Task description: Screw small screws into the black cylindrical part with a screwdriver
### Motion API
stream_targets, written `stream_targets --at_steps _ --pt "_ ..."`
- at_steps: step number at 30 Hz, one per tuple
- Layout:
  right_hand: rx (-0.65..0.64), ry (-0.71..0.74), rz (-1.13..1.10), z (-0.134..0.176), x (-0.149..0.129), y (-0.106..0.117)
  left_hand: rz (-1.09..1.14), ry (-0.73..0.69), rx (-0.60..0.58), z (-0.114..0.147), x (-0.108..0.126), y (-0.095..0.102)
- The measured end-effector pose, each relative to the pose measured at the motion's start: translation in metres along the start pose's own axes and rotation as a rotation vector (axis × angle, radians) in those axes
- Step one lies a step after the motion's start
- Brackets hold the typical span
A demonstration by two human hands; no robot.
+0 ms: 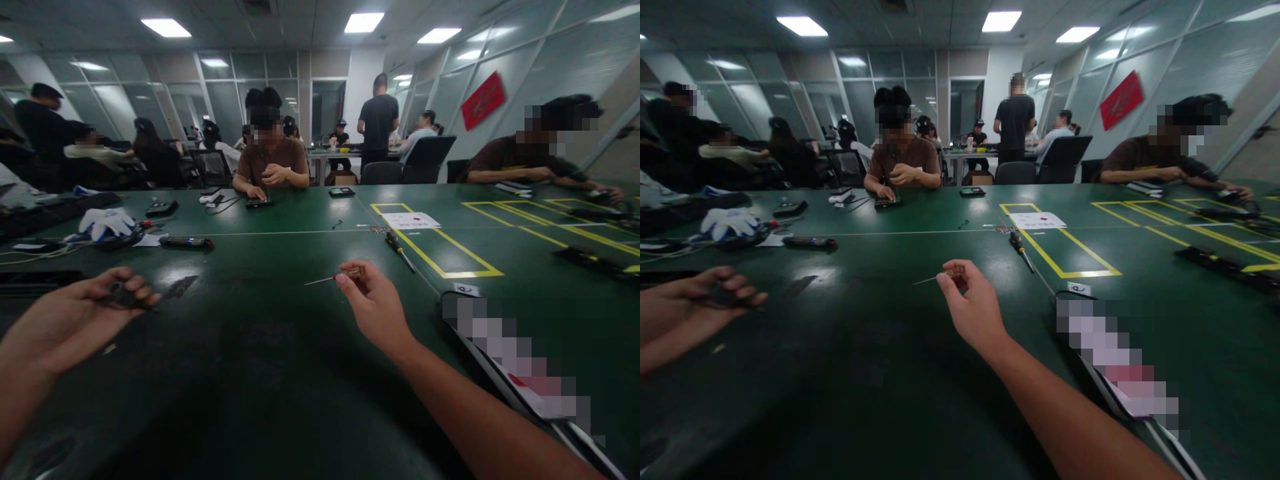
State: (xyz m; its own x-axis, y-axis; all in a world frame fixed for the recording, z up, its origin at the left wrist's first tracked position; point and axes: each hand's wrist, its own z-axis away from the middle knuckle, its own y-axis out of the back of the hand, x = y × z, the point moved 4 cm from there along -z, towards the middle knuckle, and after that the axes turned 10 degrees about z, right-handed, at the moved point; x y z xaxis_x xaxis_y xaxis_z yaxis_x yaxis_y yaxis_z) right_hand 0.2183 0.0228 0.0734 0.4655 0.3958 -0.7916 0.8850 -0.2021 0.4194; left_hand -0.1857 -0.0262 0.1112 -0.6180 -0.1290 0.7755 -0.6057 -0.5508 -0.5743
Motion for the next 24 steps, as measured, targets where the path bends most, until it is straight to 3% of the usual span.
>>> stream_targets --at_steps 6,9,12,17,24 --pt "0.130 0.044 -0.146 0.004 -0.026 0.024 -0.226 0.271 -0.520 0.048 -0.105 -0.070" --pt "0.210 0.094 -0.250 0.008 -0.035 0.036 -0.284 0.300 -0.700 0.073 -0.147 -0.100" --pt "0.225 0.138 -0.338 0.013 -0.038 0.043 -0.340 0.284 -0.783 0.088 -0.179 -0.116" --pt "0.100 0.221 -0.173 0.019 -0.044 0.041 -0.409 0.249 -0.878 0.095 -0.204 -0.119" --pt "-0.031 0.357 0.134 0.027 -0.051 0.025 -0.437 0.151 -0.912 0.091 -0.203 -0.115"
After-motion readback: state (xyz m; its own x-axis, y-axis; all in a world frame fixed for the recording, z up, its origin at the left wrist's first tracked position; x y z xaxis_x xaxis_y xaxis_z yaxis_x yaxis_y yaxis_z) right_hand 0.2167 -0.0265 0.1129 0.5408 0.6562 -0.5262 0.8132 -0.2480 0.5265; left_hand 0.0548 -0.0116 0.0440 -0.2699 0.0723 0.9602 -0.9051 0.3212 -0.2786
